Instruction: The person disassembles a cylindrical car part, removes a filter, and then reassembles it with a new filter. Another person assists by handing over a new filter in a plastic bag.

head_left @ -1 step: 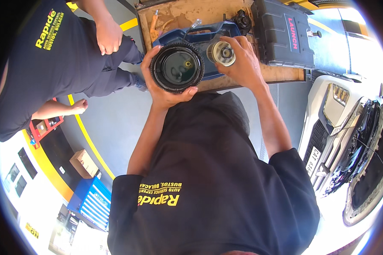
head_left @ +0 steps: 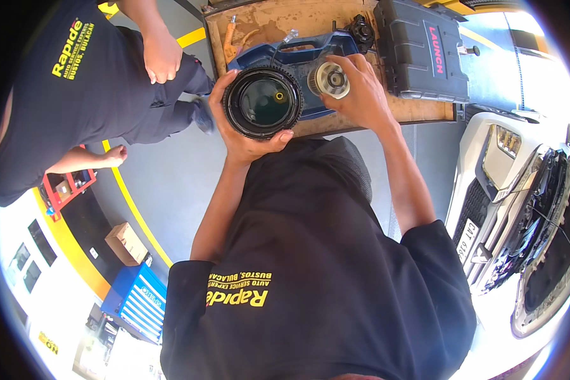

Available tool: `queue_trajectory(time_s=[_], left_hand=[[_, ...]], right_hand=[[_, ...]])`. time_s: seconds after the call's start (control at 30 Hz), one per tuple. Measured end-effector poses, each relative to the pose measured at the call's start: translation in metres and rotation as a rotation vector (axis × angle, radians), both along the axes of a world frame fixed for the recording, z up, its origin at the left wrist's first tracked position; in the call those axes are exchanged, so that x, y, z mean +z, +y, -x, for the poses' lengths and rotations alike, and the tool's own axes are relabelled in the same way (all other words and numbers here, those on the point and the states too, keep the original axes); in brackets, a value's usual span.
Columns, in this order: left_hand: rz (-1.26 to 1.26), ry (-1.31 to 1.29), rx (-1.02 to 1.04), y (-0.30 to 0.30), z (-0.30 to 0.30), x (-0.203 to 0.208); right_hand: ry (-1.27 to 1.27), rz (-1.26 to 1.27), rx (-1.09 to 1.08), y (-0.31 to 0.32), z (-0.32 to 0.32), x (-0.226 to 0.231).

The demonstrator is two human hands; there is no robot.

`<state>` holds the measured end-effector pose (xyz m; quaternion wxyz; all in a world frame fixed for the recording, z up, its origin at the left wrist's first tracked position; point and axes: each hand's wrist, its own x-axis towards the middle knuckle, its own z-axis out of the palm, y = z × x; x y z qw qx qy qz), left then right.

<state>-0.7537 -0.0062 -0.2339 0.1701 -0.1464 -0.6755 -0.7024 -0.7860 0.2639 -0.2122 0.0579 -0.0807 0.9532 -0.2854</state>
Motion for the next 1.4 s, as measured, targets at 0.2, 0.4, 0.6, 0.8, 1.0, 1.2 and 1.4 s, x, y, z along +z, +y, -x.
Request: queue_trajectory(time_s=[0.2,0.4,0.6,0.8,1.0,1.2,1.4], left_hand=[[0.077,-0.014,0.049,-0.002,0.002,-0.002],[0.041,0.000,0.067,-0.005,0.003,0.002],[0.013,-0.077,0.087,-0.006,-0.003,0.010],[-0.025,-0.052,0.038,-0.006,-0.001,0.004],[-0.048,-0.067,-0.026,-0.010,-0.002,0.003],[-0.011,-0.036,-0.054,-0.012,-0.005,-0.002],[-0.029,-0.071,-0.043,-0.011,-0.009,-0.008]], right_hand=[[-0.044,-0.100,0.104,-0.008,0.009,-0.051],[-0.092,-0.122,0.114,-0.024,0.010,-0.050],[-0.056,-0.047,0.039,-0.016,0.021,-0.023],[0.075,0.149,-0.168,0.009,0.083,-0.017],[0.094,0.312,-0.079,0.005,0.171,-0.072],[0.198,-0.174,-0.085,-0.015,0.192,-0.105],[0.203,0.037,-0.079,-0.011,0.126,-0.011]])
